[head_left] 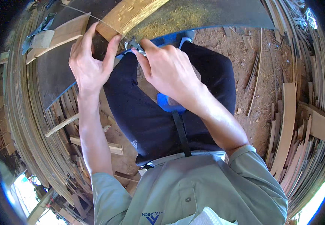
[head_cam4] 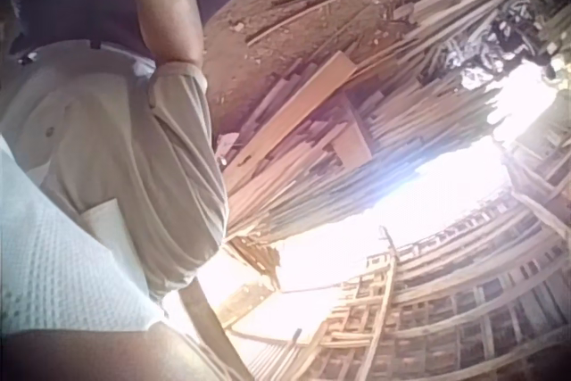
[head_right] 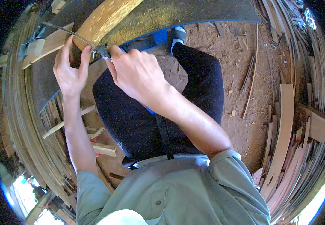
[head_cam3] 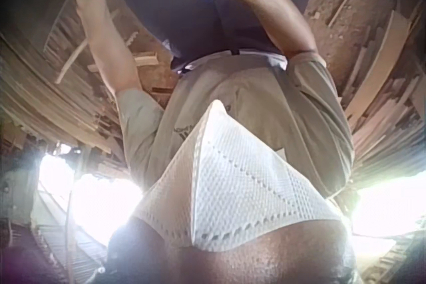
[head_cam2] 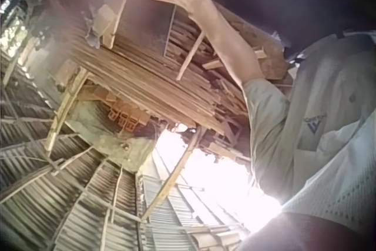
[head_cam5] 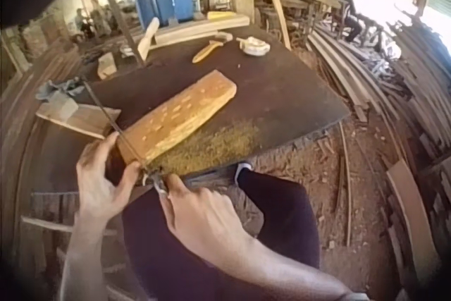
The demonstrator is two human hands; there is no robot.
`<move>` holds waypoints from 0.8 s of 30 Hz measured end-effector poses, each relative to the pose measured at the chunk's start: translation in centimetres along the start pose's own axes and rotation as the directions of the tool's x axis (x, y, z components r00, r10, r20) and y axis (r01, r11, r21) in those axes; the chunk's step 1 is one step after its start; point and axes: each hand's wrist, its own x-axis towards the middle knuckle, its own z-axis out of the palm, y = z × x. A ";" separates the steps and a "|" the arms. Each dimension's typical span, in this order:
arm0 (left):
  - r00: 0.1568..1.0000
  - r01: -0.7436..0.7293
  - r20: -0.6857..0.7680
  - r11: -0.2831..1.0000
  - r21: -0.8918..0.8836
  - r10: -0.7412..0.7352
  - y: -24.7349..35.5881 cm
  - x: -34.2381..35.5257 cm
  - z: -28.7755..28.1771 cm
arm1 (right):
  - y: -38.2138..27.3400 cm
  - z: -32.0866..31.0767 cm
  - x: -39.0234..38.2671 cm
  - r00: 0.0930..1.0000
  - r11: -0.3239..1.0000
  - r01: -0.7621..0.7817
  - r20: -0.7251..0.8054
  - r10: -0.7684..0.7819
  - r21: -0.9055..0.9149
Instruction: Sawing a piece of wood with a hand saw.
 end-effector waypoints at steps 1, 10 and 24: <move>0.999 -0.041 -0.036 0.999 -0.015 0.040 -0.7 0.2 0.5 | 0.2 -0.2 -0.6 1.000 1.000 -0.017 0.006 0.017 -0.012; 0.998 -0.032 -0.057 0.998 -0.048 0.029 -0.1 -0.1 0.2 | 3.3 -4.5 -13.0 0.975 0.981 -0.195 0.111 0.191 0.022; 0.995 0.098 0.014 0.968 -0.229 -0.098 0.1 -0.5 -0.1 | -0.6 0.9 0.2 0.999 1.000 0.006 -0.047 -0.005 0.023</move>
